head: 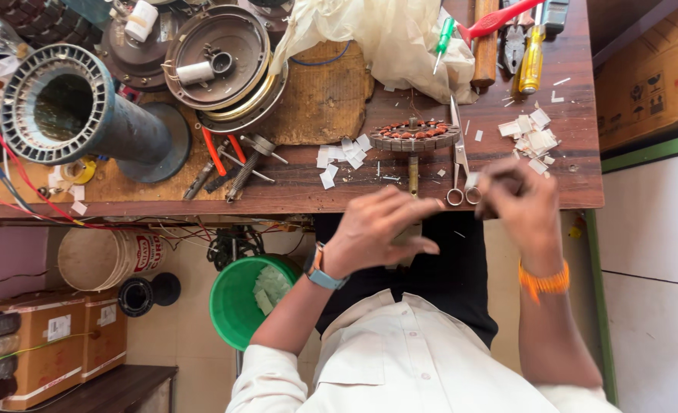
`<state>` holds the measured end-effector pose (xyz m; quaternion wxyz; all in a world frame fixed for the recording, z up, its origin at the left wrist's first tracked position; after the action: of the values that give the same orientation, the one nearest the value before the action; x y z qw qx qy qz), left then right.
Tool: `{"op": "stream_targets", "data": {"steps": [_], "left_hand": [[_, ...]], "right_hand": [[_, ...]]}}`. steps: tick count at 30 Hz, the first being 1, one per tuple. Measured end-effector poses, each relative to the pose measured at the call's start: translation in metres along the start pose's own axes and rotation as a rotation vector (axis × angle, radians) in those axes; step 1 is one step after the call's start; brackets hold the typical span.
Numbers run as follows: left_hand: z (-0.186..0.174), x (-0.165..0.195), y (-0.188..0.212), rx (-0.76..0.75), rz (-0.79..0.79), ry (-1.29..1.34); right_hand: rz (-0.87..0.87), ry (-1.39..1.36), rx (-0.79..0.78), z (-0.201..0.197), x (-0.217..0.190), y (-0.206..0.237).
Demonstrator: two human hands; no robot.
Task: The person cuts small white insulating pieces with scissors and places them into slots on a circular motor stator. They use a green-handled screwdriver to press the pieces into place and adjust the stator orientation on the workbench.
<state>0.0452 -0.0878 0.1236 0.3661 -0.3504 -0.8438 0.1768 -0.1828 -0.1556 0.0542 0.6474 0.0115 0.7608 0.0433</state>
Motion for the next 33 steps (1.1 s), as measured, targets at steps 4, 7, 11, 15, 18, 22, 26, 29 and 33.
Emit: {"op": "stream_targets", "data": {"steps": [4, 7, 11, 15, 18, 22, 26, 29, 33], "left_hand": [[-0.023, -0.019, -0.023, 0.105, -0.050, -0.147], [-0.030, -0.036, -0.036, 0.086, -0.047, -0.233], [-0.014, -0.070, -0.047, -0.058, -0.052, -0.227], [0.005, -0.095, -0.047, -0.063, -0.105, -0.137], [0.005, -0.100, -0.044, 0.058, -0.116, -0.143], [0.001, -0.094, -0.044, 0.142, -0.097, -0.172], [-0.004, -0.095, -0.049, 0.140, -0.227, -0.091], [-0.011, -0.089, -0.052, 0.134, -0.247, 0.035], [-0.023, -0.078, -0.051, 0.130, -0.194, 0.144]], "right_hand": [[-0.521, 0.677, 0.181, 0.011, -0.052, -0.058], [-0.518, 0.778, 0.102, 0.022, -0.053, -0.082], [-0.537, 0.714, 0.139, 0.032, -0.067, -0.122], [-0.692, 0.813, 0.198, 0.060, -0.100, -0.178], [-0.393, 0.745, 0.001, 0.073, -0.098, -0.212], [-0.172, 0.210, -0.123, 0.048, -0.081, -0.214], [-0.150, -0.239, -0.180, 0.017, -0.065, -0.201], [-0.089, -0.426, -0.049, -0.003, -0.051, -0.191], [-0.331, -0.533, -0.089, -0.011, -0.074, -0.143]]}}
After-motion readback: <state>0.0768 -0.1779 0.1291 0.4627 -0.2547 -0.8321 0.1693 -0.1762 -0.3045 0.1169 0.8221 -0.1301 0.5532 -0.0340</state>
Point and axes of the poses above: each hand's wrist, its own y-axis away from the middle knuckle, its own z-axis out of the palm, x = y × z, the point moved 7 cm from there along -y, towards the middle knuckle
